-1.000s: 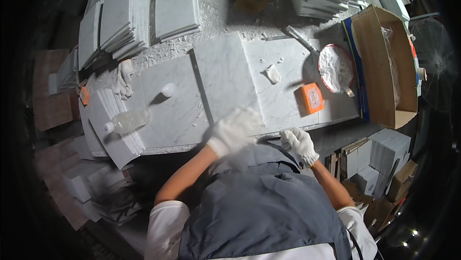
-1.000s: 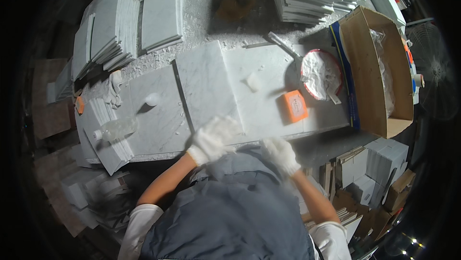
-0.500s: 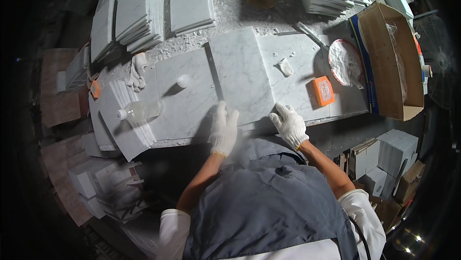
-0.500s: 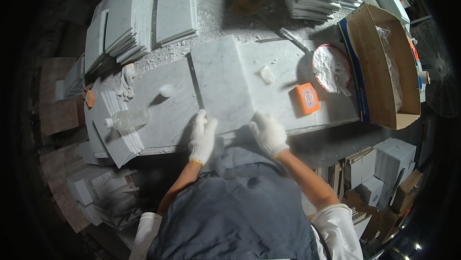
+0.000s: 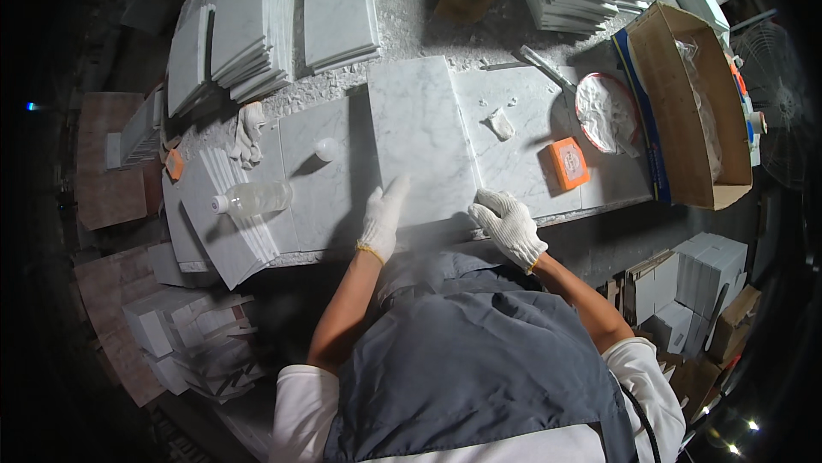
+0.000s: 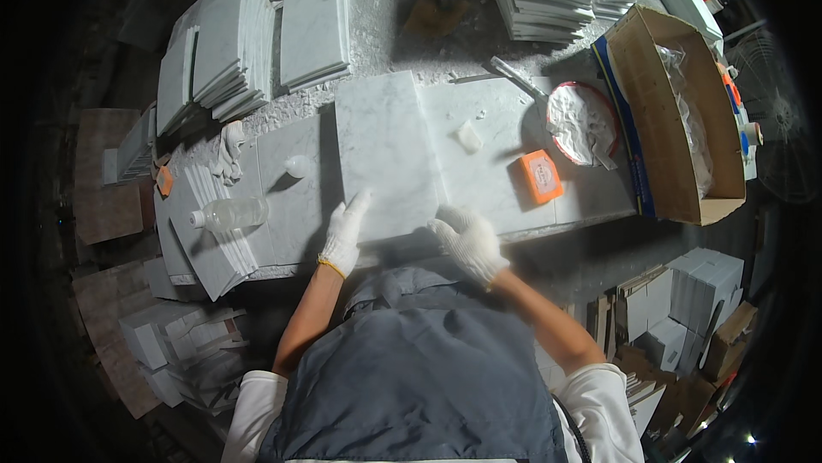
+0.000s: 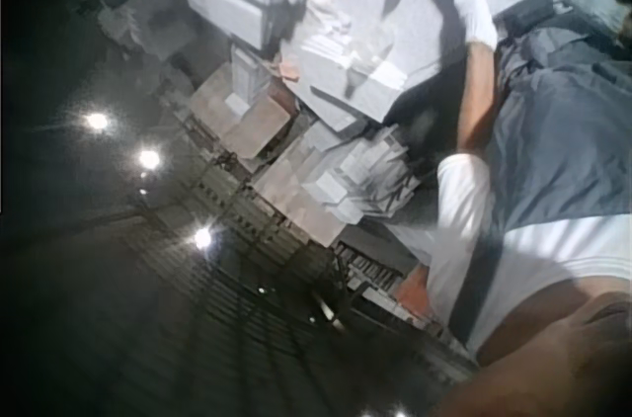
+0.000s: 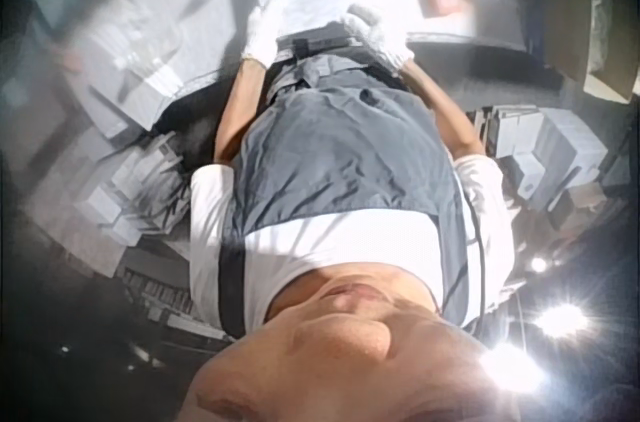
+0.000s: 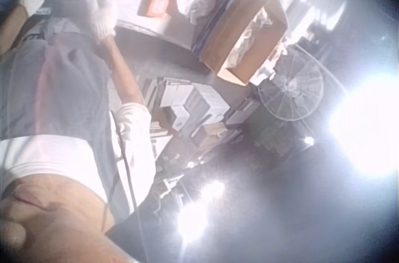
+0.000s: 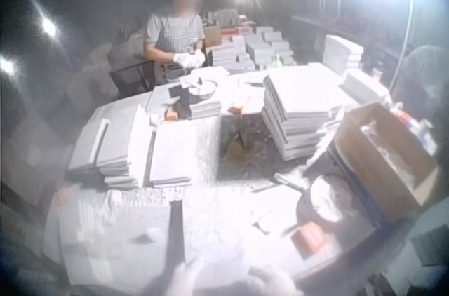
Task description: The person scrapes the surface of a white rectangular tile with a metal scraper, removing small fragments. They repeatedly lift and place the tile, continuing to scrape different areas. A second person is visible across the table handling similar tiles.
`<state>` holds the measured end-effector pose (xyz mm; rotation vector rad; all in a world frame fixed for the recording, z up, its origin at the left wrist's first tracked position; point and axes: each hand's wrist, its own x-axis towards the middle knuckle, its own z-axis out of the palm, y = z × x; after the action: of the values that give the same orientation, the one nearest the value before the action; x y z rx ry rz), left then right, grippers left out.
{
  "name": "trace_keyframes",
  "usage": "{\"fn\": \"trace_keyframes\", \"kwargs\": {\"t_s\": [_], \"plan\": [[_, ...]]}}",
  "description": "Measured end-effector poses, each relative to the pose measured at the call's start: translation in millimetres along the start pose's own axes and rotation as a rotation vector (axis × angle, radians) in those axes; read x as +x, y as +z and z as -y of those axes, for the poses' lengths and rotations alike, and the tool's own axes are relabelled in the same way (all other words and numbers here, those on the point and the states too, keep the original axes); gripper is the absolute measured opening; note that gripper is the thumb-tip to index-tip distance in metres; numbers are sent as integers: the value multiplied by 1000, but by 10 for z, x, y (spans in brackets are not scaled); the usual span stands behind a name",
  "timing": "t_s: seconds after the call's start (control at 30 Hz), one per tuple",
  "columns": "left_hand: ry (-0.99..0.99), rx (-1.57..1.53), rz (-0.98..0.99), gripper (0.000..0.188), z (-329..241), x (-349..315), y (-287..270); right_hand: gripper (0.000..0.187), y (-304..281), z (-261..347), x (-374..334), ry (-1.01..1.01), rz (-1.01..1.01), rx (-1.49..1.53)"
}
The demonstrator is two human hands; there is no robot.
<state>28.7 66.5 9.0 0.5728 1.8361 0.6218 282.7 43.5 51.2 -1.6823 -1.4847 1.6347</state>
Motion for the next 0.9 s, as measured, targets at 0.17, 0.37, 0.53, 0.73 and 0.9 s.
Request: {"fn": "trace_keyframes", "kwargs": {"t_s": [0.17,0.37,0.53,0.73,0.9], "plan": [[-76,-335,61,87,-236,-208,-67,47,85,12,4,145,-88,311],[98,-294,56,50,-607,-707,-165,48,-55,85,-89,113,-65,504],[436,12,-14,53,-300,-846,-718,45,-86,278,-124,14,81,522],[383,-671,-364,73,-30,-1298,-1924,42,-86,333,48,-69,-10,456],[637,-630,-473,69,-6,-1550,-2924,40,-206,-18,246,4,-46,440]]}}
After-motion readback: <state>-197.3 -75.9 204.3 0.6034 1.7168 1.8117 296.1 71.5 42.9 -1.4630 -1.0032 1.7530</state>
